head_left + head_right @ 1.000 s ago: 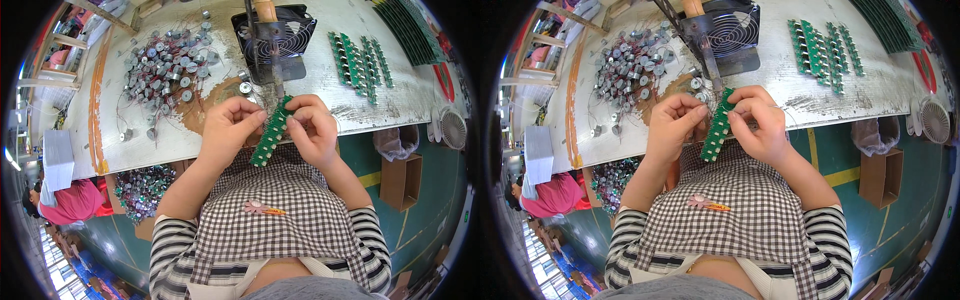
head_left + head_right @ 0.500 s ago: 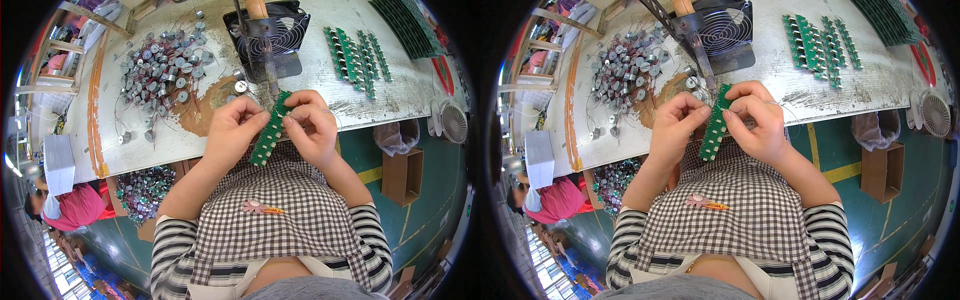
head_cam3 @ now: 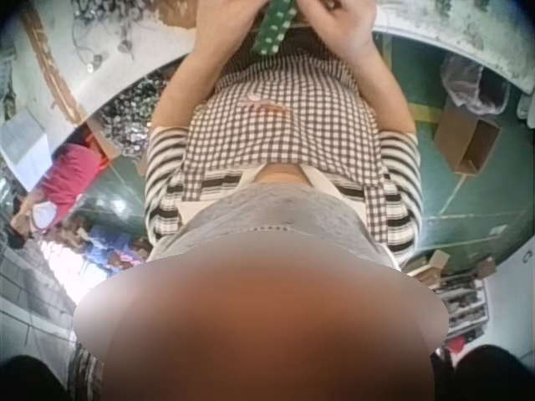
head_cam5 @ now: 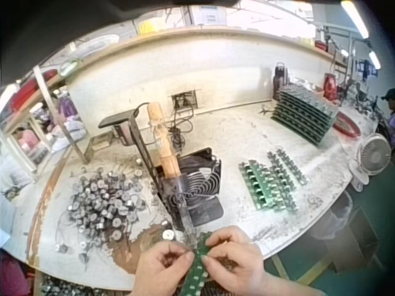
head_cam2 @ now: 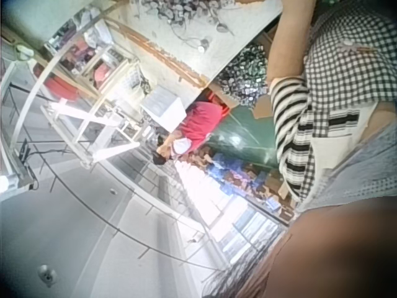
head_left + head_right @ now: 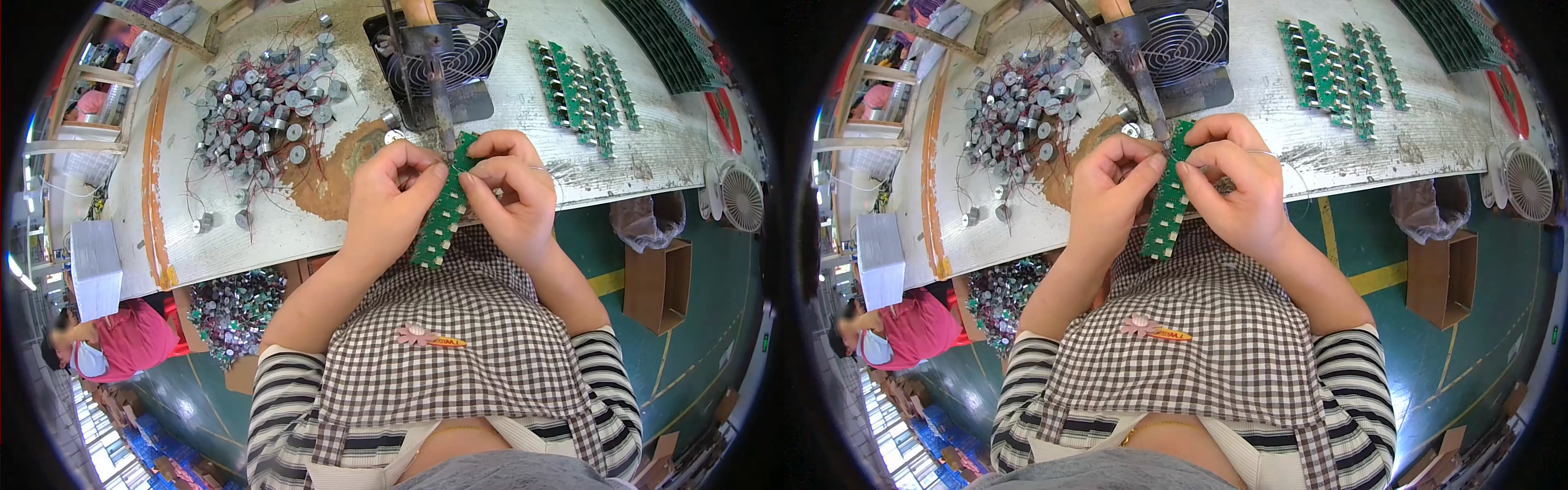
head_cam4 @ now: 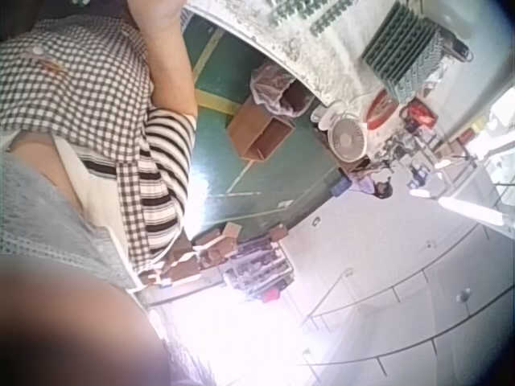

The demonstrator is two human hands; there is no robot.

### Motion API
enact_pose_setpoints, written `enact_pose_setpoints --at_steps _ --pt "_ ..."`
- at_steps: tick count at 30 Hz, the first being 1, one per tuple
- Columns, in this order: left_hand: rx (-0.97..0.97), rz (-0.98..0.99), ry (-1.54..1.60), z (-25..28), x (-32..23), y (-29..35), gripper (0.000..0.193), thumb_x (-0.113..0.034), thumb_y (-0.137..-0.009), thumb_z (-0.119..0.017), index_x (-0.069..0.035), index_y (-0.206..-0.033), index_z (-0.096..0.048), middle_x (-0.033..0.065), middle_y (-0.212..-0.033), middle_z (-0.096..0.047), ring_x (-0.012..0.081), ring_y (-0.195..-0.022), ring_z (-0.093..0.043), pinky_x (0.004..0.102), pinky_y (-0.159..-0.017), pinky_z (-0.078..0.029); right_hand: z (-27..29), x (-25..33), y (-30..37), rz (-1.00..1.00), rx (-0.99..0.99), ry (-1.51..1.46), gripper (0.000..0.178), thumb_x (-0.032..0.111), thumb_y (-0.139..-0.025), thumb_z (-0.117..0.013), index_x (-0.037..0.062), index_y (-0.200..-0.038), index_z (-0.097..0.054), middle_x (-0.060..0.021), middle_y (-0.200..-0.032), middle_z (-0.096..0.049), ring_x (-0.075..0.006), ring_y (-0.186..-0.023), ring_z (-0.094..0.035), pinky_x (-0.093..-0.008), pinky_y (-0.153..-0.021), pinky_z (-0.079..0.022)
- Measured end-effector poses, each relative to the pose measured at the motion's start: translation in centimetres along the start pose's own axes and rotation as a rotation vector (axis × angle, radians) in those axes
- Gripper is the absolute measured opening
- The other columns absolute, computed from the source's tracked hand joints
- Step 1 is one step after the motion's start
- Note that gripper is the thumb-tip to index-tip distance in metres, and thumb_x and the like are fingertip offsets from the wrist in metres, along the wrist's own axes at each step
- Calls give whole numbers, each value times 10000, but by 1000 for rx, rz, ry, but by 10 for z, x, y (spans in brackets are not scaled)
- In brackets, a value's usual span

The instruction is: The person connects wires from small round metal components to circuit boards, empties a box of additional components onto the work table, and attaches their wires to circuit boards by hand.

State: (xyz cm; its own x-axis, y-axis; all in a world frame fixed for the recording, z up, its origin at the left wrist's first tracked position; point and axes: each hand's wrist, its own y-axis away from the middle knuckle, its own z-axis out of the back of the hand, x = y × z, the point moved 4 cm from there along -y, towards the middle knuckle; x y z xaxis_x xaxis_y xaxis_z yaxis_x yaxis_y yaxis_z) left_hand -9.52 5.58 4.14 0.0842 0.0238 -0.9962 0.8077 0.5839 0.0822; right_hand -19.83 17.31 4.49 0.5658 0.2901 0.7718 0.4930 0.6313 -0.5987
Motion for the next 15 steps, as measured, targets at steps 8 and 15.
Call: enact_pose_setpoints --at_steps 8,15 --pt "-15 -25 -32 0 5 3 109 -77 -818 -654 6 -810 -584 6 -758 -596 31 -637 -498 189 -559 -404 0 1 8 -71 -21 -64 92 -67 -753 -653 -39 -786 -572 -156 -975 -570 -113 -645 -598 -216 -535 -506" --pt "27 -84 0 0 3 0 92 -54 -791 -666 -1 -792 -591 -19 -735 -582 15 -597 -446 177 -532 -367 1 -2 14 -135 -4 -220 59 -101 -802 -566 -56 -834 -546 -163 -1044 -514 -99 -747 -571 -192 -596 -486"
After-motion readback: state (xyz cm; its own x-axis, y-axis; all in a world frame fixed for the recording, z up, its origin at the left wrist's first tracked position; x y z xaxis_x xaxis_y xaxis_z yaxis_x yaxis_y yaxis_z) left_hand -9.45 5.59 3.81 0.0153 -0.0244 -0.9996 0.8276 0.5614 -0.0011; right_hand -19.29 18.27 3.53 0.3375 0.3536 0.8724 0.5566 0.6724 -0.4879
